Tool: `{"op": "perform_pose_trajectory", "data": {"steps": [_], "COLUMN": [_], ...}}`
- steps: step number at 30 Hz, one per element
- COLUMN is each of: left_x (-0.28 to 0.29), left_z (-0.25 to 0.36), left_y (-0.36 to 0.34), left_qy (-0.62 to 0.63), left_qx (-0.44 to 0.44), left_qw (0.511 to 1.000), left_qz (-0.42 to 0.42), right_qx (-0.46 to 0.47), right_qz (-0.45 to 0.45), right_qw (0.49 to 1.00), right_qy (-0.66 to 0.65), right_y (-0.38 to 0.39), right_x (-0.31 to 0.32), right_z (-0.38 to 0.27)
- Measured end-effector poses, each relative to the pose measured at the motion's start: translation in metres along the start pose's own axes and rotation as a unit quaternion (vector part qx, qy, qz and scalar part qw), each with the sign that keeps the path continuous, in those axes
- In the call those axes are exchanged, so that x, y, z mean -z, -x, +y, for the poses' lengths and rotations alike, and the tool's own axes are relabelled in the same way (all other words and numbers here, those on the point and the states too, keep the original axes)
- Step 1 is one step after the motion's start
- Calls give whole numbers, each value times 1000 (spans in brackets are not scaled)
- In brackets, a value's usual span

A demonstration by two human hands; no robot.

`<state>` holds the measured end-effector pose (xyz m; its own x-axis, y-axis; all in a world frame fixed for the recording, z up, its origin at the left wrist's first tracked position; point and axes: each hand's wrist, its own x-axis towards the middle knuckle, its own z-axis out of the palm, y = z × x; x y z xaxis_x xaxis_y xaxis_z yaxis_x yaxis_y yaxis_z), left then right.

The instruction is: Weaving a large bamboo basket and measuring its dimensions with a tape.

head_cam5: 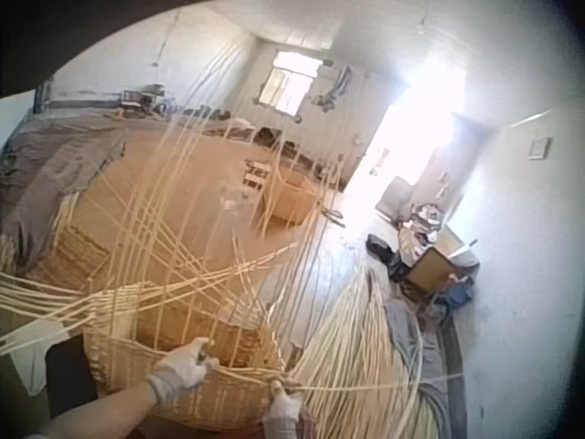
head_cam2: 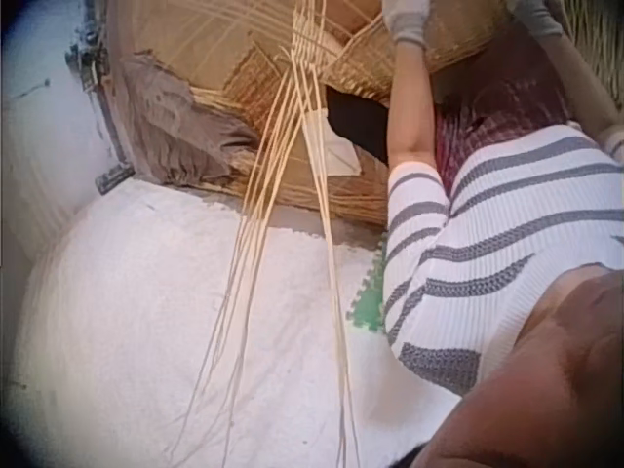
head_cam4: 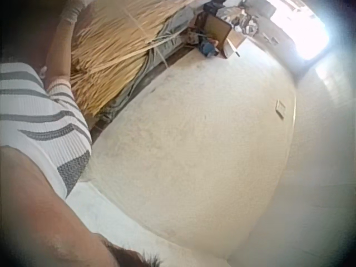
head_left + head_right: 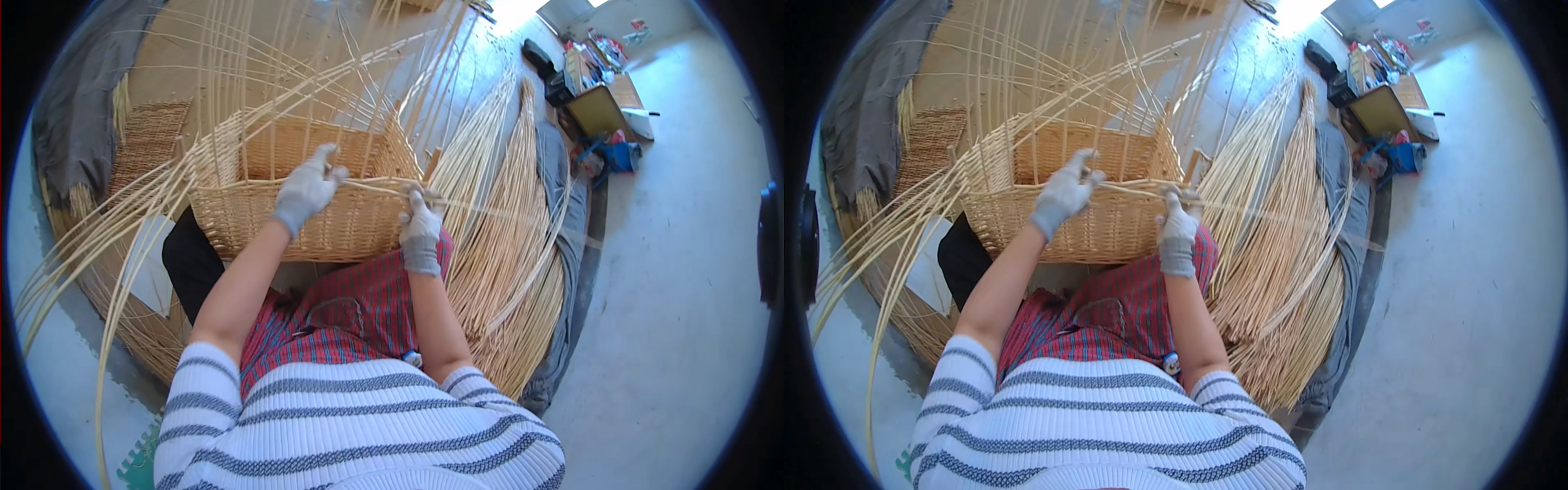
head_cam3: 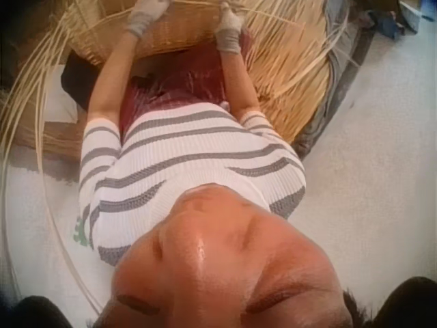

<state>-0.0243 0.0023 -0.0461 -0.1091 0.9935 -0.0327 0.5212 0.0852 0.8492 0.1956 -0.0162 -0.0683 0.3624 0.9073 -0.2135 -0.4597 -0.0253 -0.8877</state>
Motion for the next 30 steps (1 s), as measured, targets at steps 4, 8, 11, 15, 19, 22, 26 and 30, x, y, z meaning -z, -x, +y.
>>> {"op": "perform_pose_trajectory", "data": {"steps": [4,8,11,15,19,22,26,30], "left_x": [-39,-31,-28,-27,-19,-34,-47,-98], "left_z": [-38,7,4,17,9,39,46,62], "left_y": [-17,-10,-14,-21,-48,-40,-19,-19], "left_qy": [36,90,119,116,-183,-138,58,142], "left_qx": [66,208,207,155,22,87,-137,105], "left_qw": [992,970,967,976,978,984,937,976], "left_qz": [-98,-86,-88,-104,92,66,317,-126], "right_qx": [219,557,495,112,-2,149,43,14], "right_qz": [-174,-125,-261,-96,-96,-221,-60,-13], "right_qw": [920,639,791,986,995,964,991,997], "right_qy": [274,516,247,-82,29,-9,111,80], "right_y": [-62,-93,-120,-79,-28,-38,-76,-102], "right_x": [-41,-122,-47,47,10,33,78,84], "right_z": [-10,-26,-2,23,-22,-15,-46,-48]}}
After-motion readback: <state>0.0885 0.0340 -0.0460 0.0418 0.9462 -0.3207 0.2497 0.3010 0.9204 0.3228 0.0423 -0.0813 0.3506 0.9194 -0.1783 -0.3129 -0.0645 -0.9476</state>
